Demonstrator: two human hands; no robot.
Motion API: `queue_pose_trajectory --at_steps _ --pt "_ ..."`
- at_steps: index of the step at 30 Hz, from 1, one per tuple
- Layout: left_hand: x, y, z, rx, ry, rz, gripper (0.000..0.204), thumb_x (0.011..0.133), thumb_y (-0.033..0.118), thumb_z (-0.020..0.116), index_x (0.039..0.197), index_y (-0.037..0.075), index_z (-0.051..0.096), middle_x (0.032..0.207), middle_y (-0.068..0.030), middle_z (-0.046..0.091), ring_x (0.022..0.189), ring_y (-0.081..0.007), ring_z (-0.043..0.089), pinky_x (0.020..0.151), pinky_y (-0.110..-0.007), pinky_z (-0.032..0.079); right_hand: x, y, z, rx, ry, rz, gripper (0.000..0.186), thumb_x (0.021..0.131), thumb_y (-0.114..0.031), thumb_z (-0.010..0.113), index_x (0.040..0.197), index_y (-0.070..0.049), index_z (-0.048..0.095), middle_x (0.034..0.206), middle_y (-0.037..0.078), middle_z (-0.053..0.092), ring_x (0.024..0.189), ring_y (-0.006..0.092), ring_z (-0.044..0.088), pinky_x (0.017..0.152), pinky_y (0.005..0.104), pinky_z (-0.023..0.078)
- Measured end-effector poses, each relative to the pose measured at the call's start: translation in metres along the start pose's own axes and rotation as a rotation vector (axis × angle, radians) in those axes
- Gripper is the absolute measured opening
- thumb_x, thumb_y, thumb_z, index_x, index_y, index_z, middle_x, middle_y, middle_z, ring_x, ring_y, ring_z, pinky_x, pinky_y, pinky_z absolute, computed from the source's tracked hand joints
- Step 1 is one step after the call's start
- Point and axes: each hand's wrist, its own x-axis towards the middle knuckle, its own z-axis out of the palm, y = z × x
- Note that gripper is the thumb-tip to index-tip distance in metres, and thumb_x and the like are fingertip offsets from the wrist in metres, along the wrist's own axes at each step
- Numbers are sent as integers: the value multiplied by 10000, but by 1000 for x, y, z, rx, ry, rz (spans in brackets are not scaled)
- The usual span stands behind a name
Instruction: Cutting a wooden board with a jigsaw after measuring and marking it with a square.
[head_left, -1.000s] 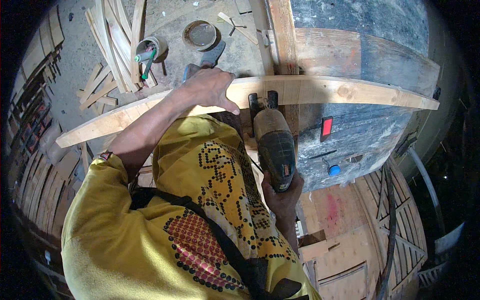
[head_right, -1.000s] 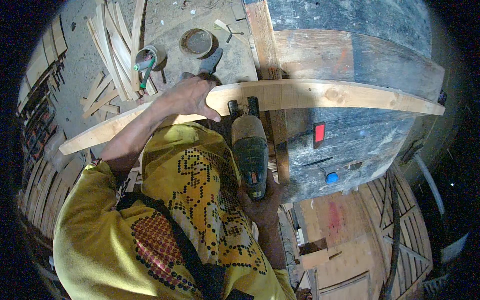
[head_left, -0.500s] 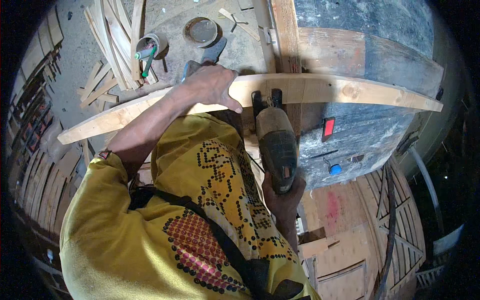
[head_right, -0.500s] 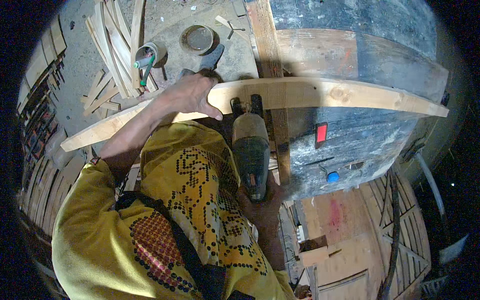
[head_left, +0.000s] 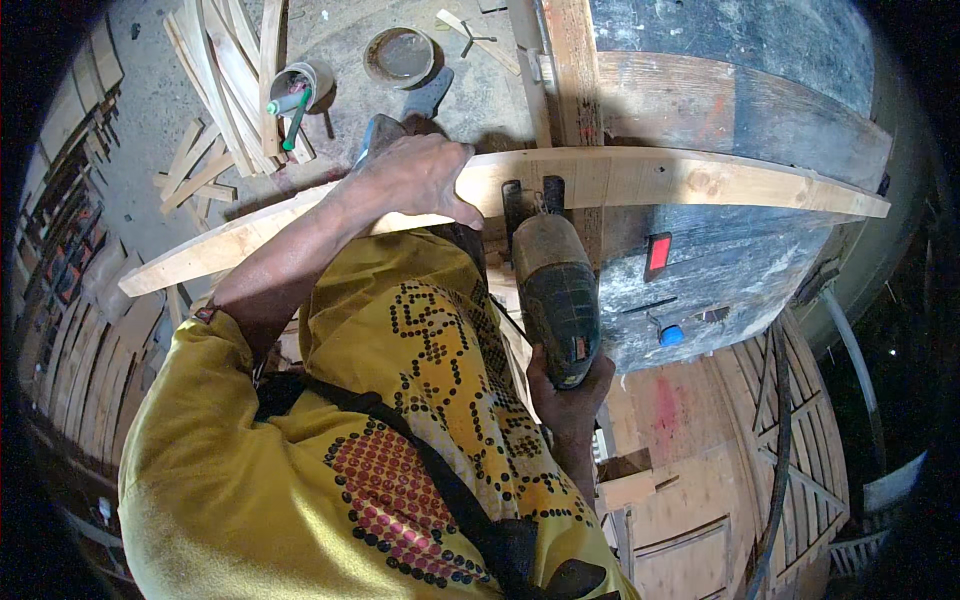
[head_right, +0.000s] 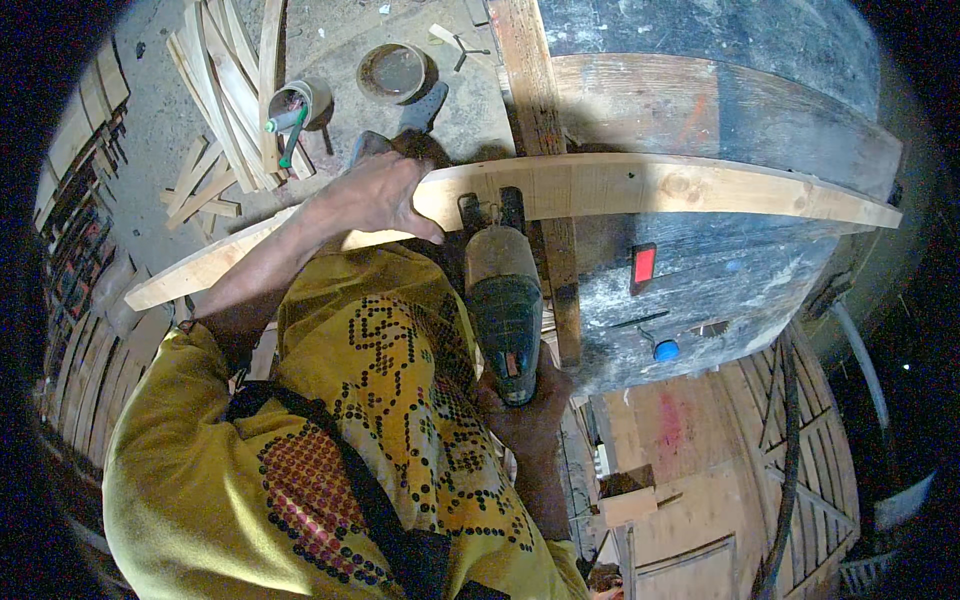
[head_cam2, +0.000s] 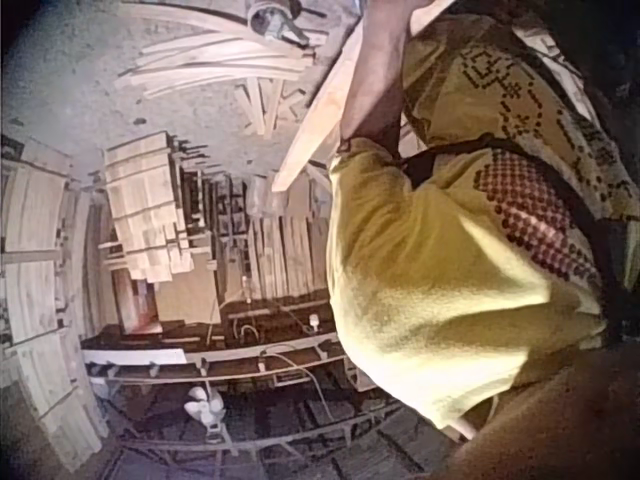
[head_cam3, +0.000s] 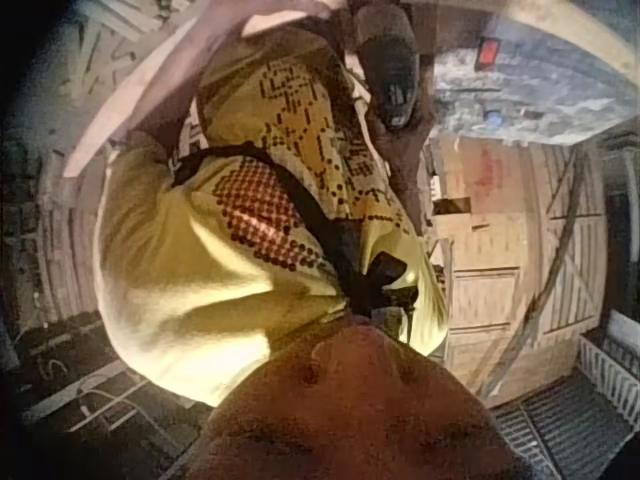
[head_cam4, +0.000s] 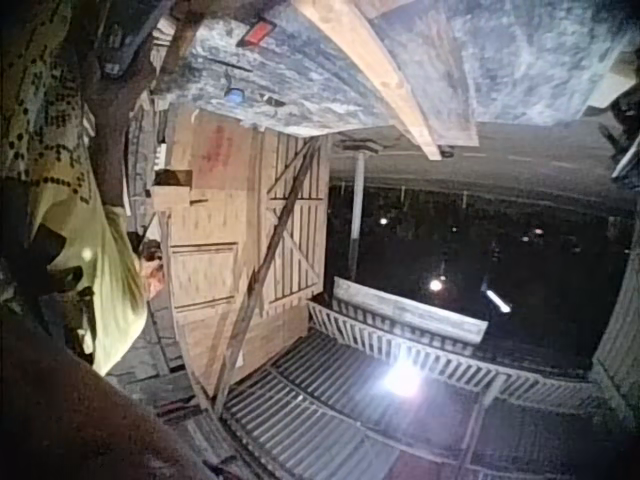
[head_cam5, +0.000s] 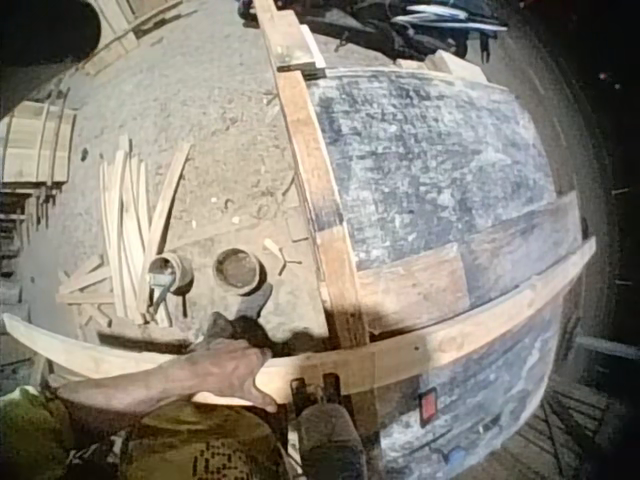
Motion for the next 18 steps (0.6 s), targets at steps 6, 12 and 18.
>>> queue_pose_trajectory --at_steps 6,12,18 --pt "0 -1 3 -30 27 -3 731 657 564 822 883 -94 599 774 -296 644 815 -467 661 744 -519 513 3 -3 1 45 -8 4 322 714 -163 725 983 -30 608 715 41 657 621 120 629 590 306 516" --pt "0 -1 2 16 56 10 722 665 564 807 934 -87 645 841 -267 686 854 -424 689 793 -501 543 6 -7 -1 46 -24 55 289 724 -160 726 956 -31 612 713 43 654 618 118 620 592 299 515" --pt "0 -1 0 -1 33 26 741 665 584 803 898 -93 608 797 -292 659 825 -471 663 761 -529 522 6 -7 1 132 -5 42 273 732 -168 741 928 -28 613 712 35 651 608 114 602 589 293 510"
